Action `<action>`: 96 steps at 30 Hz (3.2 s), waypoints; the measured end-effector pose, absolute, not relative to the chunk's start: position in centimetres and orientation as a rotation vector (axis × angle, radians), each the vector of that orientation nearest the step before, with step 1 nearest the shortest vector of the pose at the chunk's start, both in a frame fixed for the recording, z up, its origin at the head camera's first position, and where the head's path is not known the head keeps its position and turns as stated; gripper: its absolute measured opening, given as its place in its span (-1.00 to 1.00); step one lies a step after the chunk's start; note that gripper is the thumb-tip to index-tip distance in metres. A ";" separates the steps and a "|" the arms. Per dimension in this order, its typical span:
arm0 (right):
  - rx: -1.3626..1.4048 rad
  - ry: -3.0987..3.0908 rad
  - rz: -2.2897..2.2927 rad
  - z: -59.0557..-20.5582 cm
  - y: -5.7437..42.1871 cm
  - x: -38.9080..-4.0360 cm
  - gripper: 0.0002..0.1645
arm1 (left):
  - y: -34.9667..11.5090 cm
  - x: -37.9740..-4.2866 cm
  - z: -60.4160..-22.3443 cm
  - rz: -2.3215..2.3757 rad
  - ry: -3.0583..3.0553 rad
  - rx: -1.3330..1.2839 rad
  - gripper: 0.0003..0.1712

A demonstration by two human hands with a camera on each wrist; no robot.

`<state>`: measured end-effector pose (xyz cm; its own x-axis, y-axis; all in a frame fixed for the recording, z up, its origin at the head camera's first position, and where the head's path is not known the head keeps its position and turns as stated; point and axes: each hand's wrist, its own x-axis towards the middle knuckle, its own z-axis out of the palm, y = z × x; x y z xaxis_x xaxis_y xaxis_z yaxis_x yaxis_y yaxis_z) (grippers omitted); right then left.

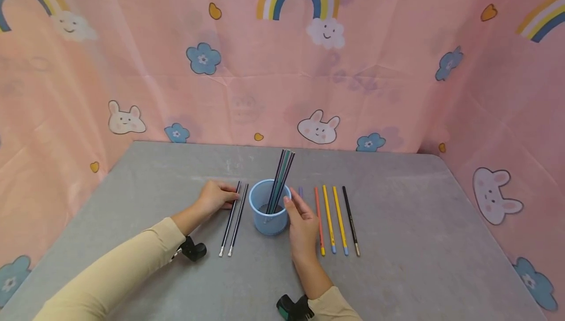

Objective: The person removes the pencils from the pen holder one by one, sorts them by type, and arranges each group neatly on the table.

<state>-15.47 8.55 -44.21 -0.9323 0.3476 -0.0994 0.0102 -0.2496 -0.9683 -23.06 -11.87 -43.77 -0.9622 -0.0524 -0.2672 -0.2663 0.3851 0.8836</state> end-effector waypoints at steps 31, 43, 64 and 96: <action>-0.458 -1.849 2.269 -44.1 8.6 -15.4 -0.49 | -11.1 -22.8 -41.1 1.531 2.763 -0.075 -0.66; -0.453 -1.830 2.264 -44.1 8.5 -15.5 -0.54 | -7.7 -22.0 -37.0 1.822 2.662 0.098 -0.72; -0.447 -1.803 2.248 -44.2 8.5 -15.6 -0.55 | -4.2 -21.7 -37.8 1.868 2.551 0.238 -0.71; -0.431 -1.779 2.269 -44.0 8.4 -15.5 -0.51 | -2.4 -22.2 -37.4 1.783 2.657 0.238 -0.81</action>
<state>-15.48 8.42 -44.05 -0.9314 0.3526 -0.0907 0.0038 -0.2396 -0.9709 -22.16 -2.41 -37.41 -0.9868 0.0854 0.1379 0.1600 0.3718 0.9144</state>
